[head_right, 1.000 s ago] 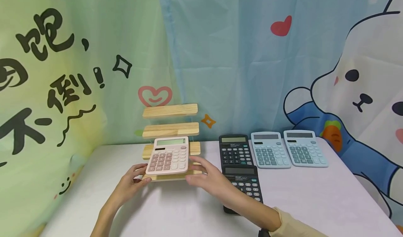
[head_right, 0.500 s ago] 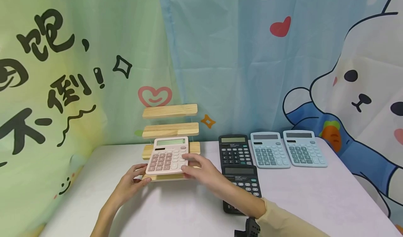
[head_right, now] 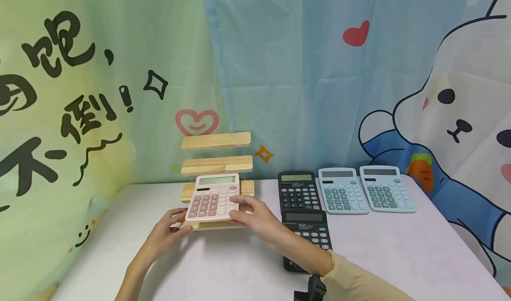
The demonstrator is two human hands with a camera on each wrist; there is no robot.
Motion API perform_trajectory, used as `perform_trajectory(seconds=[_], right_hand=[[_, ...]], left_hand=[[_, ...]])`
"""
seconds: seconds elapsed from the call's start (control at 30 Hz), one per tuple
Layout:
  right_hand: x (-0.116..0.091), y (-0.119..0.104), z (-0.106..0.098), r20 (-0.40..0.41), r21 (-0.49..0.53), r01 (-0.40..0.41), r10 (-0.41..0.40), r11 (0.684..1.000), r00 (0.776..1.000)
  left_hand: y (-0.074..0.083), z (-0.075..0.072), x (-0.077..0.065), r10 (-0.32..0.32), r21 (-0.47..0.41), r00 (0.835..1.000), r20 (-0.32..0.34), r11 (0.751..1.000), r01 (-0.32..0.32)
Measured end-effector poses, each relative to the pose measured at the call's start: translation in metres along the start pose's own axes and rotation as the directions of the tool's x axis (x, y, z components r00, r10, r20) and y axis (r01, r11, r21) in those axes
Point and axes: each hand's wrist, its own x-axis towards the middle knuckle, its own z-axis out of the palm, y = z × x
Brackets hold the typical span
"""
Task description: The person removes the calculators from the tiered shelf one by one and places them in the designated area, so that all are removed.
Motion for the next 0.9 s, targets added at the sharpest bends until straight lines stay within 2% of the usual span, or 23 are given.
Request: perform_trajectory(seconds=[0.4,0.9], right_hand=[[0.0015,0.0021,0.0016,-0.036,0.003,-0.008,0.008,1.0,0.999],[-0.0049,0.0023,0.0008,0.007,0.109,0.007,-0.007,0.994,1.0]], left_hand=[[0.0,-0.0001,0.0007,-0.002,0.007,1.0,-0.003,1.0,0.002],[0.0004,-0.001,0.0002,-0.015,-0.007,1.0,0.005,1.0,0.015]])
